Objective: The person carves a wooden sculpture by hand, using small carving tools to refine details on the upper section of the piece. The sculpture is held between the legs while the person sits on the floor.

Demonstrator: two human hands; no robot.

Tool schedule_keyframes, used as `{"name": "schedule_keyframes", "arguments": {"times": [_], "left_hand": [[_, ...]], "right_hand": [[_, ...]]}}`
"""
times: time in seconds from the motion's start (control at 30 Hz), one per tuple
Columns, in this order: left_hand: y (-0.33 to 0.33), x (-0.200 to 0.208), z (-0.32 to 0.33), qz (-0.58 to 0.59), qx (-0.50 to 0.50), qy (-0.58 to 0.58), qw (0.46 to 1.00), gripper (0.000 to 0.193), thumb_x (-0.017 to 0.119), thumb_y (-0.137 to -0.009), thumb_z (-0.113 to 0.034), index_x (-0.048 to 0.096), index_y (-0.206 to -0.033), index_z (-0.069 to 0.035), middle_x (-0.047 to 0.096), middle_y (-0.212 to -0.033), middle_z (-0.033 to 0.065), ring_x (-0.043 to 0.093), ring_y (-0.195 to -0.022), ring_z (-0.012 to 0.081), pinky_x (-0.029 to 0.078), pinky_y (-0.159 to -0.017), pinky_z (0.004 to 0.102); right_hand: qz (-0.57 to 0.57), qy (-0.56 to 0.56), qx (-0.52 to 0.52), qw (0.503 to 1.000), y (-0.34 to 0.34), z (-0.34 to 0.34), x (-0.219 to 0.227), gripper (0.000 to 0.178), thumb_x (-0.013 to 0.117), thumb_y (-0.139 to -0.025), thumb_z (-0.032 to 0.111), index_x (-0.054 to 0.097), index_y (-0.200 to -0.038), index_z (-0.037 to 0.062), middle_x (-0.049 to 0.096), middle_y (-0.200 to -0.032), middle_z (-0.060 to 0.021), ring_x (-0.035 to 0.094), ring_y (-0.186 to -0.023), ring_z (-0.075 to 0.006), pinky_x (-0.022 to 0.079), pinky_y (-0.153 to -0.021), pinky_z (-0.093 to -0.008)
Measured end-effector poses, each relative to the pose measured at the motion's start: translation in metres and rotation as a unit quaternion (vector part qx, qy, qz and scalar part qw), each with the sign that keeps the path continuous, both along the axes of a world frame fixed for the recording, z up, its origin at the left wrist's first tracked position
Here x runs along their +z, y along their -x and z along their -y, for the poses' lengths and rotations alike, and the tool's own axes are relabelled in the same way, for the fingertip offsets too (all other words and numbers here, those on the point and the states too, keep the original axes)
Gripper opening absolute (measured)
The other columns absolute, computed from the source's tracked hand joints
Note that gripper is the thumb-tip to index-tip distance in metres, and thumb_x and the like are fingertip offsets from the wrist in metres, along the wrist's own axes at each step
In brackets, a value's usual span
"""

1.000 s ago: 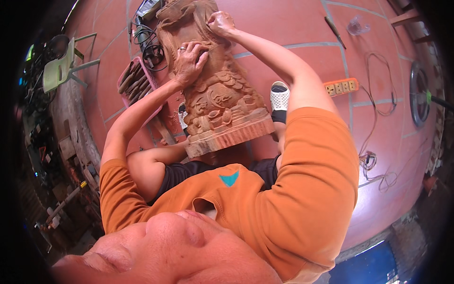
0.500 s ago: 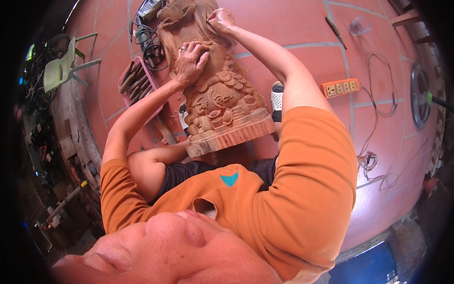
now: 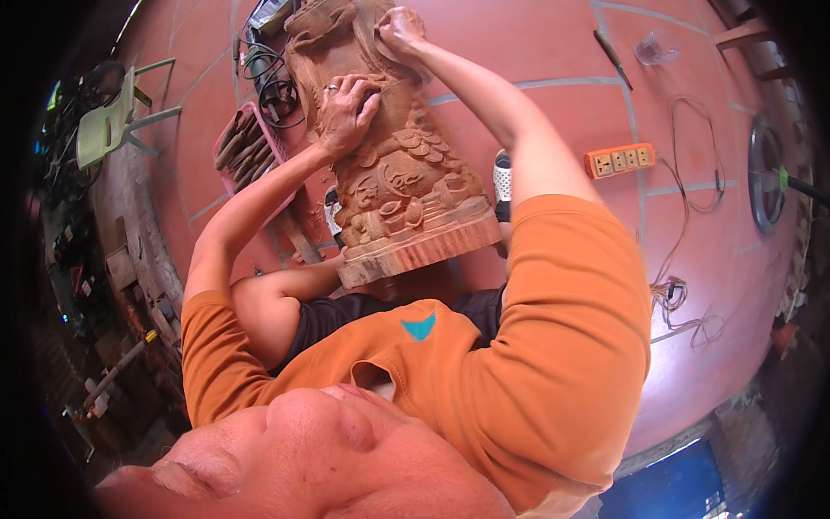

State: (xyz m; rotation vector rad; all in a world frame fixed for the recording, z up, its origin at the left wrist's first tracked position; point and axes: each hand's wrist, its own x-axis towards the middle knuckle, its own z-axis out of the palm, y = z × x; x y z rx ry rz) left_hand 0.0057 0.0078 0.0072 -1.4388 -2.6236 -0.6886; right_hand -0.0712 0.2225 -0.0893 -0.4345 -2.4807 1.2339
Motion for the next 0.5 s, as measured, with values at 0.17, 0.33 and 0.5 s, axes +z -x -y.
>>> {"name": "schedule_keyframes", "arguments": {"times": [0.17, 0.33, 0.5], "left_hand": [[0.002, -0.002, 0.002, -0.008, 0.001, 0.002, 1.000, 0.021, 0.060, -0.089, -0.026, 0.067, -0.102, -0.011, 0.060, -0.109, 0.0062, 0.052, -0.106, 0.0288, 0.039, -0.092, 0.0436], [0.000, -0.002, 0.004, -0.009, 0.002, -0.011, 1.000, 0.021, 0.061, -0.088, -0.026, 0.067, -0.102, -0.011, 0.060, -0.108, 0.0060, 0.051, -0.107, 0.0289, 0.039, -0.092, 0.0438], [0.001, -0.004, 0.002, -0.007, -0.001, -0.015, 1.000, 0.021, 0.061, -0.088, -0.026, 0.067, -0.102, -0.011, 0.059, -0.107, 0.0060, 0.051, -0.108, 0.0287, 0.039, -0.091, 0.0437]], "right_hand": [[0.014, 0.041, -0.040, 0.998, 0.028, 0.005, -0.005, 0.020, 0.072, -0.080, 0.023, 0.078, -0.092, 0.0073, 0.074, -0.083, -0.0122, 0.070, -0.073, -0.0186, 0.054, -0.069, -0.0325], [0.078, 0.126, -0.043, 0.988, 0.029, -0.001, -0.011, 0.021, 0.073, -0.081, 0.024, 0.078, -0.092, 0.0063, 0.074, -0.081, -0.0118, 0.069, -0.069, -0.0171, 0.054, -0.065, -0.0317], [0.075, 0.201, -0.025, 0.976, 0.019, -0.013, -0.016, 0.023, 0.076, -0.081, 0.024, 0.077, -0.092, 0.0038, 0.071, -0.075, -0.0089, 0.061, -0.055, -0.0114, 0.049, -0.053, -0.0280]]}}
